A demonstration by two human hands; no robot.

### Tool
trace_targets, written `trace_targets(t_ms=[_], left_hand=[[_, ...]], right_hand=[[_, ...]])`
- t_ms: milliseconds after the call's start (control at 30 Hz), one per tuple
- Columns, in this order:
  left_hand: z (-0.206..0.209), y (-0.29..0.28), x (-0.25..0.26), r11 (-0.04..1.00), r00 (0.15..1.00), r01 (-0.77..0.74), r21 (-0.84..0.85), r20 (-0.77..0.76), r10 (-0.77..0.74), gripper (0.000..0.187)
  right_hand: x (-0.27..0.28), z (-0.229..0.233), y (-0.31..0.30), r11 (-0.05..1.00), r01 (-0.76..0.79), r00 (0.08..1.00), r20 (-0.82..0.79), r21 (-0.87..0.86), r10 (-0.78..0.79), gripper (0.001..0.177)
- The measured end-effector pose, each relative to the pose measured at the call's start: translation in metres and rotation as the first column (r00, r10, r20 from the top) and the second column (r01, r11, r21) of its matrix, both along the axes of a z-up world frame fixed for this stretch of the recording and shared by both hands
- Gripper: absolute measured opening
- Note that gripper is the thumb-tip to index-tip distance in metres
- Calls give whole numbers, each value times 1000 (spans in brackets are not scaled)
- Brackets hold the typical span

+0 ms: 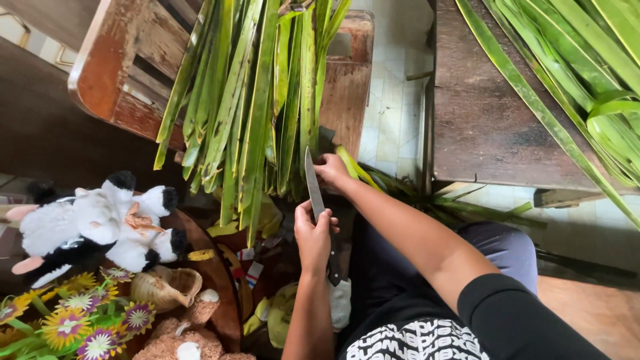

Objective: Stripping the midrib from palm leaves using a knife

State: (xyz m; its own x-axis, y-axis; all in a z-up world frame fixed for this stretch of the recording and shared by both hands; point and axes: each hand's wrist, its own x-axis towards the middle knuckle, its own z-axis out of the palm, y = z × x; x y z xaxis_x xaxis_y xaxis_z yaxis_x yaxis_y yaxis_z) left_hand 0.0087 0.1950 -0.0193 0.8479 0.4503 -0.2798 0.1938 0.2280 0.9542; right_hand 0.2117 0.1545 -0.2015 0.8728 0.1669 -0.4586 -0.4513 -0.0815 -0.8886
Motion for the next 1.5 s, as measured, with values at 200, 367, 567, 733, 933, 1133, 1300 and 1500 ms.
trace_targets(t_ms=[200,367,567,733,933,1133,1300,1500], left_hand=[[10,0,3,1000,999,-13,26,40,12,31],[23,-7,9,998,999,49,-34,6,-48,30],[19,-14,11,989,990,126,-78,-48,-130,36],[19,-18,12,984,983,175,-37,-48,-177,36],[19,-29,15,977,977,214,15,14,-215,30],[9,-49,22,967,967,255,-17,21,-255,27],[8,-83,21,941,947,319,-111,80,-311,22],[-20,-124,12,849,876,480,-222,80,-475,18]], right_hand=[[-9,36,-7,999,48,999,-17,2,-48,42],[-8,69,-40,955,189,974,-165,228,-153,24],[-25,170,-77,875,176,916,-400,450,21,24],[-32,170,-111,924,-3,980,-181,382,78,23],[-63,171,-156,965,74,997,0,250,-76,21],[-106,169,-208,976,117,990,55,185,-129,22],[-148,165,-253,990,103,990,85,97,-112,23],[-183,149,-304,987,154,985,77,36,-156,21]])
